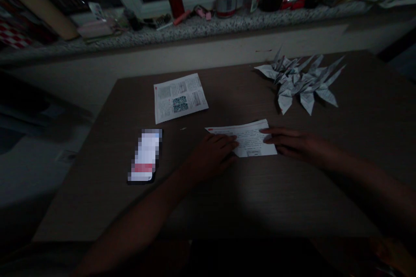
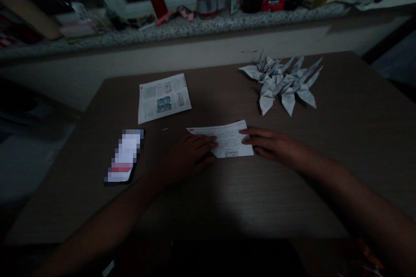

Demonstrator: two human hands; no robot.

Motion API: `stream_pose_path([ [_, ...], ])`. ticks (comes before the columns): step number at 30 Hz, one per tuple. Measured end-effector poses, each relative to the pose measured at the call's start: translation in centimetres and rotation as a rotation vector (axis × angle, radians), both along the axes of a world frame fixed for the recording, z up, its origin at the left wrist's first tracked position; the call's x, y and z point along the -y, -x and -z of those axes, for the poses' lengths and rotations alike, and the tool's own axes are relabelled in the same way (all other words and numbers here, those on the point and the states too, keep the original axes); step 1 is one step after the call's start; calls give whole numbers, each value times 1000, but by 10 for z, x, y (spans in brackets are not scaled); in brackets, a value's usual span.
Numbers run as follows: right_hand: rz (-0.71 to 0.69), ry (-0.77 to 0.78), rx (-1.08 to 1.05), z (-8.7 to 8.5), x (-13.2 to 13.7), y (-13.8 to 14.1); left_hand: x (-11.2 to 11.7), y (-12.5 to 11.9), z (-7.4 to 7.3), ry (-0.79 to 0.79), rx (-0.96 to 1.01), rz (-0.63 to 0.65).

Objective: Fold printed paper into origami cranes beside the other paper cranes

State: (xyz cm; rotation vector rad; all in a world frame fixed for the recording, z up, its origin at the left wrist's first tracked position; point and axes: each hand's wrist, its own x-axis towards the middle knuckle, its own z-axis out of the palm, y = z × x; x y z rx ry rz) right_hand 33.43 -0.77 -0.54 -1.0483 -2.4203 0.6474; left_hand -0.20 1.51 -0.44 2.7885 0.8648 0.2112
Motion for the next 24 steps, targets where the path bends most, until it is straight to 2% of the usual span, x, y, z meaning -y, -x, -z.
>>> stream_pose_path([
  [5, 0, -63, -11, -4, -3, 4, 0, 0, 1, -3, 19, 16],
  [9, 93, -142, -19, -10, -7, 14, 0, 0, 0, 14, 24, 34],
  [13, 133, -106, -5, -12, -14, 27, 0, 0, -1, 12, 23, 45],
  [18, 243, -81, -7, -7, -26, 48, 2, -1, -3, 12, 5, 46],
  [24, 284, -66, 46, 4, -43, 72, 1, -1, -5, 18, 10, 65],
])
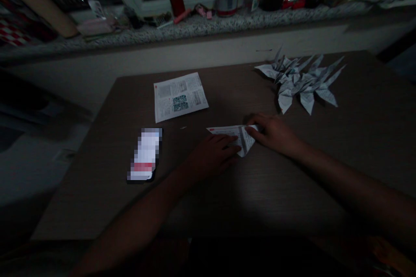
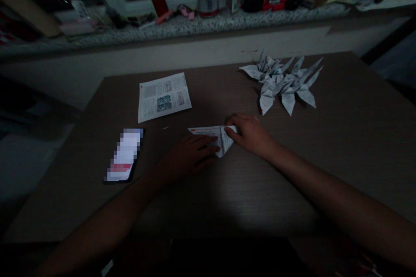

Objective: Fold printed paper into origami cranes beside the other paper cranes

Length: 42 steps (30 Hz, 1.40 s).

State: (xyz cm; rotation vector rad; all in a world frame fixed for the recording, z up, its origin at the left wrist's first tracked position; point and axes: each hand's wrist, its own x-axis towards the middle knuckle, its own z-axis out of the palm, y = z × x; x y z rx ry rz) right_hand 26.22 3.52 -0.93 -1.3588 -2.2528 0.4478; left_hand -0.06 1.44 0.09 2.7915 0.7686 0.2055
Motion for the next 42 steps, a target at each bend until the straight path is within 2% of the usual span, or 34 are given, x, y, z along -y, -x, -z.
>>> stream_pose_path([
  [10, 114, -32, 84, 21, -8, 12, -1, 1, -1, 19, 21, 9],
  [19, 159, -70, 60, 21, -3, 18, -4, 5, 5, 15, 50, 26],
  [27, 166, -105, 78, 23, -4, 18, -5, 6, 2, 59, 52, 56],
  [42, 192, -129, 172, 23, -3, 20, -2, 9, -4, 25, 22, 83],
])
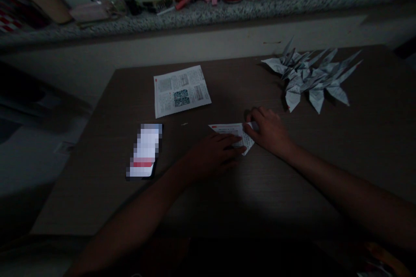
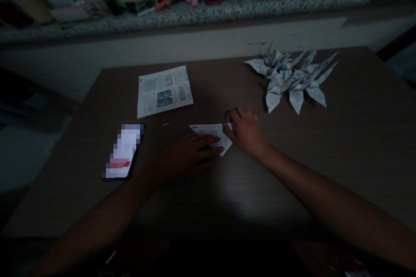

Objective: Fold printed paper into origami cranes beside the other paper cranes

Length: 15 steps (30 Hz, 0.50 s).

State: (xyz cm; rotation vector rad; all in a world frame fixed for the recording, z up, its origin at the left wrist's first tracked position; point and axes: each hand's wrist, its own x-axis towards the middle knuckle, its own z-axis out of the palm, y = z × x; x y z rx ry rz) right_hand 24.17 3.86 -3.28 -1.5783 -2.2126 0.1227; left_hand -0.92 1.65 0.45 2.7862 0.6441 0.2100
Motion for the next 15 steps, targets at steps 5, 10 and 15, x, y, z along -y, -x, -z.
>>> stream_pose_path([
  [5, -2, 15, -2, -1, 0, 1, 0, 3, -4, 20, 0, 24],
  [10, -10, 9, -24, 1, 0, -1, 0, 4, -2, 36, 3, 14],
  [15, -41, 5, -72, 3, -1, -4, -1, 2, 4, 14, -27, -45],
])
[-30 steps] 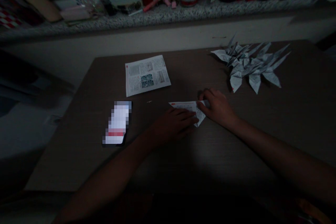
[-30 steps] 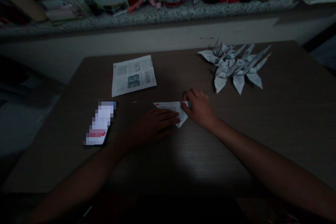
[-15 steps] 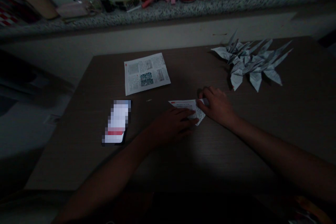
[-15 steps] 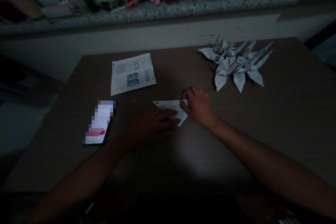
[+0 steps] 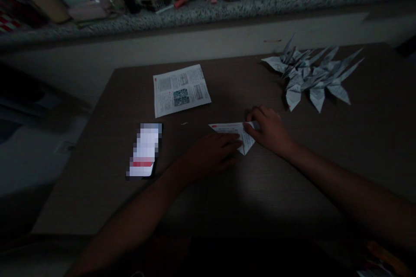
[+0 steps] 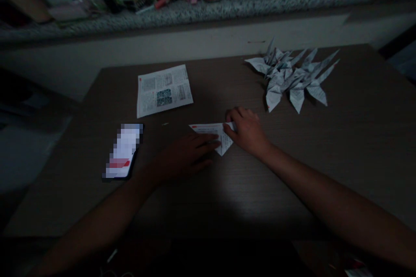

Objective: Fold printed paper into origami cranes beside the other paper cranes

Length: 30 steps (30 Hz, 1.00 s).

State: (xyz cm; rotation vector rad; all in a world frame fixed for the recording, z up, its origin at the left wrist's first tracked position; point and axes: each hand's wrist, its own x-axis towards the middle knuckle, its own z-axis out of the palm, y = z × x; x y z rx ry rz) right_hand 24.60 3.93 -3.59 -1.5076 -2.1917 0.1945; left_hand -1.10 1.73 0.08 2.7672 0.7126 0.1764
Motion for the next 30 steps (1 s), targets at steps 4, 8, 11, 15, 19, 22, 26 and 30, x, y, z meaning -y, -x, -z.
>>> stream_pose_path([
  [4, -9, 3, -15, 1, -1, -2, 1, -4, 3, -37, -14, -29],
  [8, -4, -9, -18, 1, -1, -1, 2, -7, 5, -53, 2, -35],
  [11, 5, -22, -7, 1, 0, 0, 2, -7, 3, -41, 14, -28],
  [15, 16, -23, 6, 0, 0, 2, 1, -4, -1, -37, 10, 1],
  [19, 9, -19, 5, 0, 0, 1, 1, -1, -3, -37, 0, 32],
  [22, 7, -17, 8, 0, -1, 1, 0, 1, -4, -31, -6, 50],
  [26, 15, -23, 16, 1, -1, 1, 1, 2, -5, -23, -13, 55],
  [30, 23, -23, 26, 1, -1, 2, 2, 2, -10, 6, -18, 67],
])
